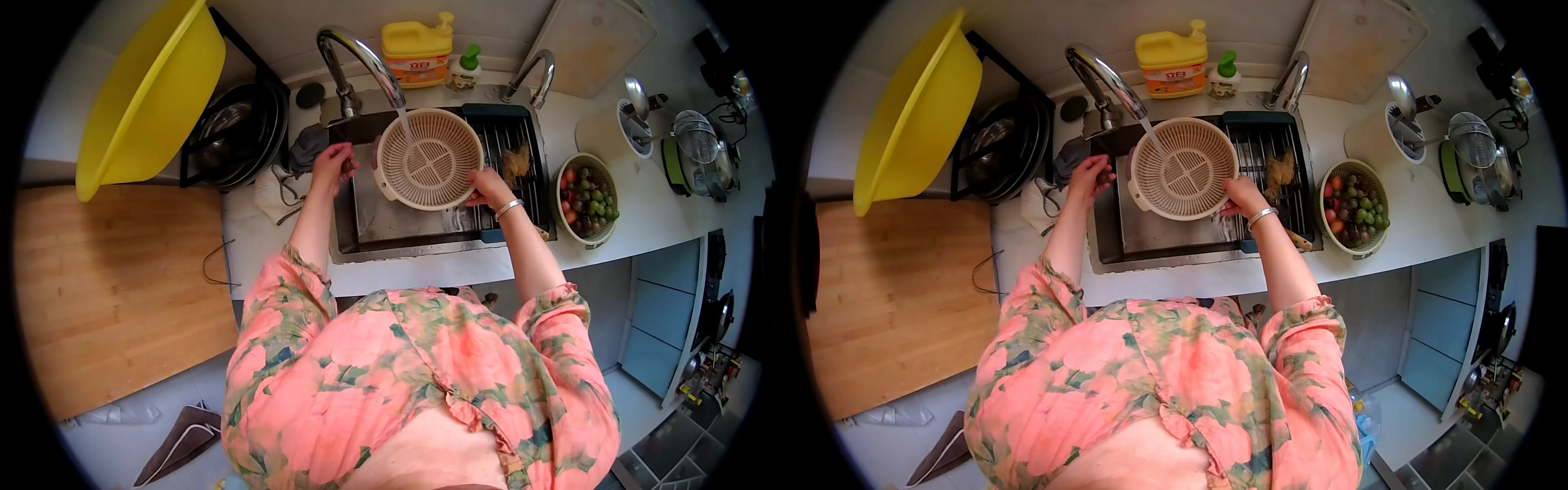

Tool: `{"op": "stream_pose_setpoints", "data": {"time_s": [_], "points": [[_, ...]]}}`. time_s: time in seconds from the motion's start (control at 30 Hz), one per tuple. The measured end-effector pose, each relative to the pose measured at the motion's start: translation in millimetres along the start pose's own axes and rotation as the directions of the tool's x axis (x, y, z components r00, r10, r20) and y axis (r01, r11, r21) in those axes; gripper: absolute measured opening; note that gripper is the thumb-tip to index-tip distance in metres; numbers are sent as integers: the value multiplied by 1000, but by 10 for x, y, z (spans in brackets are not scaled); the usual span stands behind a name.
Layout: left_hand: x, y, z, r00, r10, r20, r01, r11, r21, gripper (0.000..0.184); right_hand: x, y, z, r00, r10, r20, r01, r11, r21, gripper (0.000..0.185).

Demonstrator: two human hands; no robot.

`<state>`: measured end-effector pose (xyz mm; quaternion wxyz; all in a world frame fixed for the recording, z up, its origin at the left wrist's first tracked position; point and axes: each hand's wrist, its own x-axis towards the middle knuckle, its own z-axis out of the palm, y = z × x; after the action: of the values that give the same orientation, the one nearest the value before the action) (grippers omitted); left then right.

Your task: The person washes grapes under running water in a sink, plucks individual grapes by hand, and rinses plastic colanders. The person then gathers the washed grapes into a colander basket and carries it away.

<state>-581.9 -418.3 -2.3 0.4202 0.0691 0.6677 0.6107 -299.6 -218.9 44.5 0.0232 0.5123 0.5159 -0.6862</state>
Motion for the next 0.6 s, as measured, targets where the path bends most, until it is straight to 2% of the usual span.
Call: {"op": "stream_pose_setpoints", "data": {"time_s": [0.03,0.07,0.13,0.17,0.27,0.33,0.37,0.47,0.5,0.53,0.57,0.6], "points": [[-62,-86,-9,991,-129,44,135,968,-210,31,1,9,-7,1000,-7,-5,7,1000,15,20],[-130,-179,-7,990,-132,45,139,968,-208,31,24,35,-16,1000,-4,-5,4,1000,17,20],[-280,-376,21,979,-185,87,204,865,-458,24,72,83,-31,1000,1,8,-1,999,47,20],[-340,-458,20,979,-185,87,205,866,-456,24,73,88,-57,1000,1,8,-2,999,49,20],[-520,-649,18,948,-295,119,300,705,-643,21,89,91,-79,996,19,82,-31,989,147,17],[-625,-720,24,947,-300,116,301,703,-644,20,273,184,29,994,96,52,-109,923,370,14],[-671,-751,16,946,-304,116,304,699,-647,19,378,199,122,989,126,79,-146,922,359,11],[-695,-975,-102,940,-332,84,311,726,-613,16,470,100,254,950,186,251,-183,982,-33,13],[-700,-1063,-158,935,-347,74,321,738,-594,16,374,-19,195,958,160,238,-126,981,-150,16],[-723,-1085,-180,928,-354,120,363,777,-515,15,418,-70,47,963,182,199,-134,964,-231,17],[-722,-1105,-178,928,-353,121,362,774,-519,15,469,-146,-98,968,198,154,-143,940,-309,17],[-747,-1076,-136,911,-390,131,406,796,-450,16,368,-319,-168,983,152,105,-105,925,-364,14]]}}
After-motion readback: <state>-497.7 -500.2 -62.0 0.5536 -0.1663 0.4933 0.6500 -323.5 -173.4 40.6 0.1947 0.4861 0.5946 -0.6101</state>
